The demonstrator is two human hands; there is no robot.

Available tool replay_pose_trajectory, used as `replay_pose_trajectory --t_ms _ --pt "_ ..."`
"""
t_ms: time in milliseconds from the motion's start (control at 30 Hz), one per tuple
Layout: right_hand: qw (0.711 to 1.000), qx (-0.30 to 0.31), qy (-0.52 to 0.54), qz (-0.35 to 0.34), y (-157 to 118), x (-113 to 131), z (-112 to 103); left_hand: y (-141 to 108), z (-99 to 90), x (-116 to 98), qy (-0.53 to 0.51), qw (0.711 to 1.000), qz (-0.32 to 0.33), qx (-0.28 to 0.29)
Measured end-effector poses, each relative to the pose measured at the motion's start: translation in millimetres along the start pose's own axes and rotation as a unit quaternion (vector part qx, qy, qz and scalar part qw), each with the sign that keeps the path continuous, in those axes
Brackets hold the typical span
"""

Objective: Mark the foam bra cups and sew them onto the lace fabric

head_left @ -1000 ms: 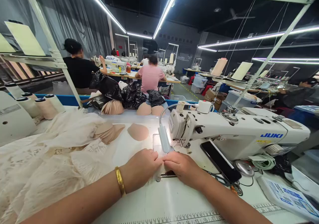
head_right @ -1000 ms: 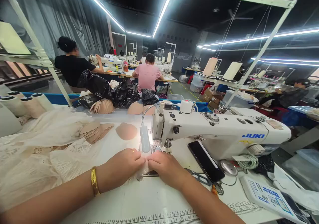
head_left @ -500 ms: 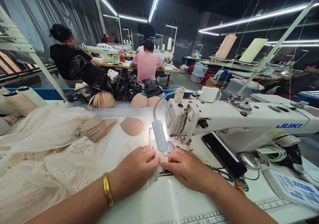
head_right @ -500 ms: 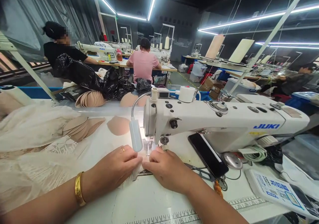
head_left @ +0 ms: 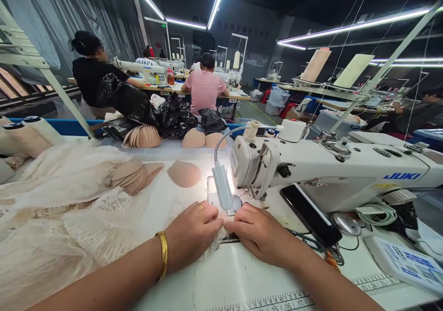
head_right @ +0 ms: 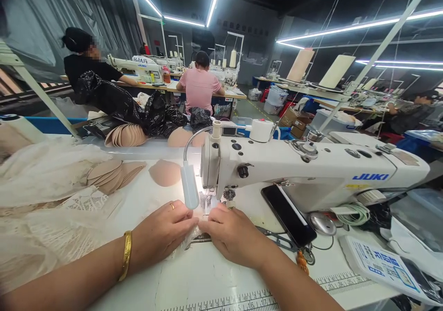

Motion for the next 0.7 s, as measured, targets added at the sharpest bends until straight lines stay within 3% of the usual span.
replay_pose_trajectory --t_ms 200,433,700 --pt "1.000 -0.007 -0.005 0.026 0.2 -7.2 4.0 2.1 -0.4 2.4 -0.053 0.999 0.003 -0.013" --pt "0.998 -0.031 -0.020 0.054 -1.9 -19.6 6.9 12.4 7.2 9.4 -0.035 0.998 0.016 -0.040" --pt "0.994 -0.060 -0.042 0.080 -3.4 -28.8 6.0 26.4 12.3 17.6 -0.025 0.999 0.023 -0.022"
Point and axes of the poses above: each hand's wrist, its own y-axis towards the middle knuckle, its own z-axis out of the palm, x = y × z, the point moved 7 cm from there along y, towards the middle knuckle, and after that the axes turned 10 degrees about y, right-handed, at the moved point
